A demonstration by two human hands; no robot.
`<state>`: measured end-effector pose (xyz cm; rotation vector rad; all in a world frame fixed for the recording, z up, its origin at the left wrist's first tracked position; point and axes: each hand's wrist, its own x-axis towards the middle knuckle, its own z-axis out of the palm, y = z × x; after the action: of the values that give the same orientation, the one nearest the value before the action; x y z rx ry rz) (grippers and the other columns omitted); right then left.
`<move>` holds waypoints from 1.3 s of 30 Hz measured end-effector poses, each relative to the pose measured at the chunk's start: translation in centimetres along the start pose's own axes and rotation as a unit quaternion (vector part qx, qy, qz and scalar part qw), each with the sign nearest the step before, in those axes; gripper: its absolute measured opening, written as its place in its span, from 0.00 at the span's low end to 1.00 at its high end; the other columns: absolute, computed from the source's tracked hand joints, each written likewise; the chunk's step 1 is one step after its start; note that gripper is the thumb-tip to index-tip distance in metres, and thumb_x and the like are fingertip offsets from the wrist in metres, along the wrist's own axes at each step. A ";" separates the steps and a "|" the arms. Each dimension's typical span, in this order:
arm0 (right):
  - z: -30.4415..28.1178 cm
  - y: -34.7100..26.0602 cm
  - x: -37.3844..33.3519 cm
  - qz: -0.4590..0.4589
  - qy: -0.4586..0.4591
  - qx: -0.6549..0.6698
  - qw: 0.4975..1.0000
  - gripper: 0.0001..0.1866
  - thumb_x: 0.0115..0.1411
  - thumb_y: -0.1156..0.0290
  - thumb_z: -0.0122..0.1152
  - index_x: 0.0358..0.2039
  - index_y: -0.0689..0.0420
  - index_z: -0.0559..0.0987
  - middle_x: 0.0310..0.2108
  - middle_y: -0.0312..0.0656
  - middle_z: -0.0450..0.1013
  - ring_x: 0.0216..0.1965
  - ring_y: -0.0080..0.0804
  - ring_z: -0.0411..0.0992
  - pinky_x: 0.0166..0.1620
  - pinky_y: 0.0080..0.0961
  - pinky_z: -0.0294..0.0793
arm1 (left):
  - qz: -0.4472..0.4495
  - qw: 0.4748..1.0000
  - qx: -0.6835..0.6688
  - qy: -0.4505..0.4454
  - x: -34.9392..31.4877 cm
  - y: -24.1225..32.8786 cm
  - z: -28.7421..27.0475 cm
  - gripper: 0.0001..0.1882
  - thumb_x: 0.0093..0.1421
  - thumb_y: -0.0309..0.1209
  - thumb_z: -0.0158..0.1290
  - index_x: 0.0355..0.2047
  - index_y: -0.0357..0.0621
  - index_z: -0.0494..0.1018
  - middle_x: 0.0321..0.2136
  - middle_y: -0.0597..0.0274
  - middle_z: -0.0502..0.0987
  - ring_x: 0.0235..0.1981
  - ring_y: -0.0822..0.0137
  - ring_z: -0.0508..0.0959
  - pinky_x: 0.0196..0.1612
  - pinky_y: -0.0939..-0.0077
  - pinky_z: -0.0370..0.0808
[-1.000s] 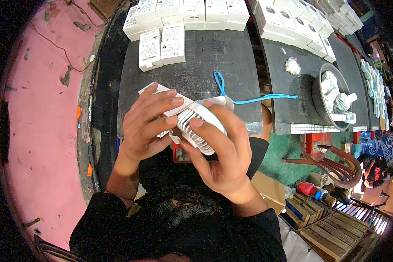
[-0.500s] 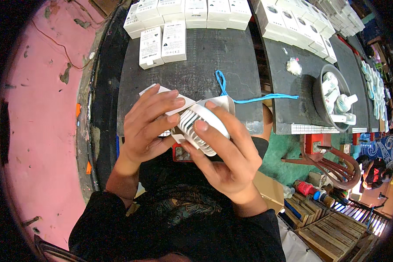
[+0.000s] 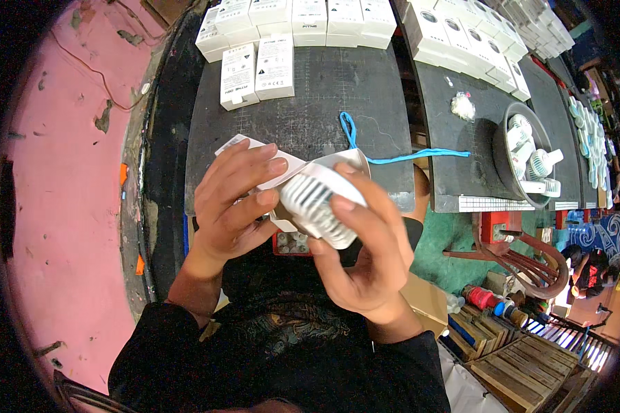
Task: The recorder attaches lanyards to small portable hand fans and packs them into their individual boxes.
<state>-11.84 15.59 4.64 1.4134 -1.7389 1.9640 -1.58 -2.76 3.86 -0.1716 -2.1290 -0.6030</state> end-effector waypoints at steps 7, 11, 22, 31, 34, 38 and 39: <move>0.7 -1.8 0.2 -0.020 0.009 -0.138 0.990 0.27 0.51 0.81 0.76 0.53 0.58 0.83 0.47 0.55 0.76 0.51 0.52 0.78 0.54 0.38 0.81 | 0.006 1.000 0.000 0.013 -0.1 0.0 0.0 0.27 0.51 0.31 0.69 0.54 0.64 0.81 0.54 0.65 0.82 0.55 0.55 0.82 0.57 0.52 0.78; 0.4 -1.7 0.6 -0.045 -0.028 -0.167 0.984 0.28 0.50 0.78 0.76 0.54 0.60 0.83 0.49 0.56 0.75 0.48 0.52 0.78 0.52 0.40 0.80 | 0.009 1.000 0.008 0.012 -0.1 0.1 -0.1 0.29 0.50 0.29 0.69 0.54 0.63 0.81 0.55 0.64 0.82 0.54 0.54 0.83 0.56 0.53 0.79; 0.9 -0.3 0.6 -0.053 -0.020 -0.245 0.968 0.25 0.53 0.74 0.73 0.52 0.61 0.80 0.53 0.53 0.80 0.56 0.49 0.76 0.60 0.39 0.68 | -0.001 0.998 -0.020 0.055 -0.8 -0.2 1.0 0.40 0.41 0.25 0.72 0.58 0.56 0.77 0.56 0.55 0.80 0.54 0.49 0.82 0.52 0.55 0.81; 1.9 0.3 0.5 -0.001 -0.019 -0.125 0.992 0.20 0.51 0.79 0.74 0.46 0.59 0.84 0.52 0.51 0.81 0.46 0.45 0.80 0.55 0.41 0.73 | -0.108 0.994 0.000 0.019 0.2 0.4 1.6 0.51 0.32 0.30 0.77 0.60 0.38 0.70 0.55 0.52 0.79 0.51 0.47 0.81 0.51 0.58 0.81; 1.7 0.3 0.5 0.012 -0.033 -0.133 0.991 0.19 0.51 0.77 0.75 0.46 0.57 0.85 0.54 0.49 0.81 0.47 0.41 0.80 0.56 0.41 0.71 | -0.123 0.991 -0.043 0.024 -1.1 -0.2 2.5 0.51 0.33 0.29 0.76 0.62 0.39 0.67 0.55 0.53 0.78 0.49 0.47 0.81 0.49 0.58 0.81; 1.7 -0.3 0.7 -0.021 -0.091 -0.221 0.971 0.20 0.52 0.72 0.74 0.47 0.55 0.86 0.55 0.48 0.80 0.51 0.42 0.75 0.60 0.39 0.66 | -0.076 0.995 -0.052 0.045 -1.1 -0.3 2.6 0.51 0.35 0.28 0.75 0.63 0.40 0.66 0.53 0.52 0.79 0.47 0.47 0.82 0.48 0.57 0.81; 1.6 -0.6 0.8 -0.016 -0.087 -0.232 0.969 0.20 0.52 0.72 0.73 0.47 0.54 0.86 0.56 0.47 0.79 0.53 0.44 0.73 0.60 0.39 0.65 | -0.079 0.994 -0.054 0.047 -0.9 0.0 2.6 0.50 0.35 0.27 0.74 0.62 0.40 0.67 0.53 0.52 0.79 0.46 0.47 0.82 0.47 0.57 0.81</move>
<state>-11.07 14.09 5.41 1.4544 -2.0584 1.3197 -2.97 -1.41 1.83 -0.0327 -2.0322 -0.8035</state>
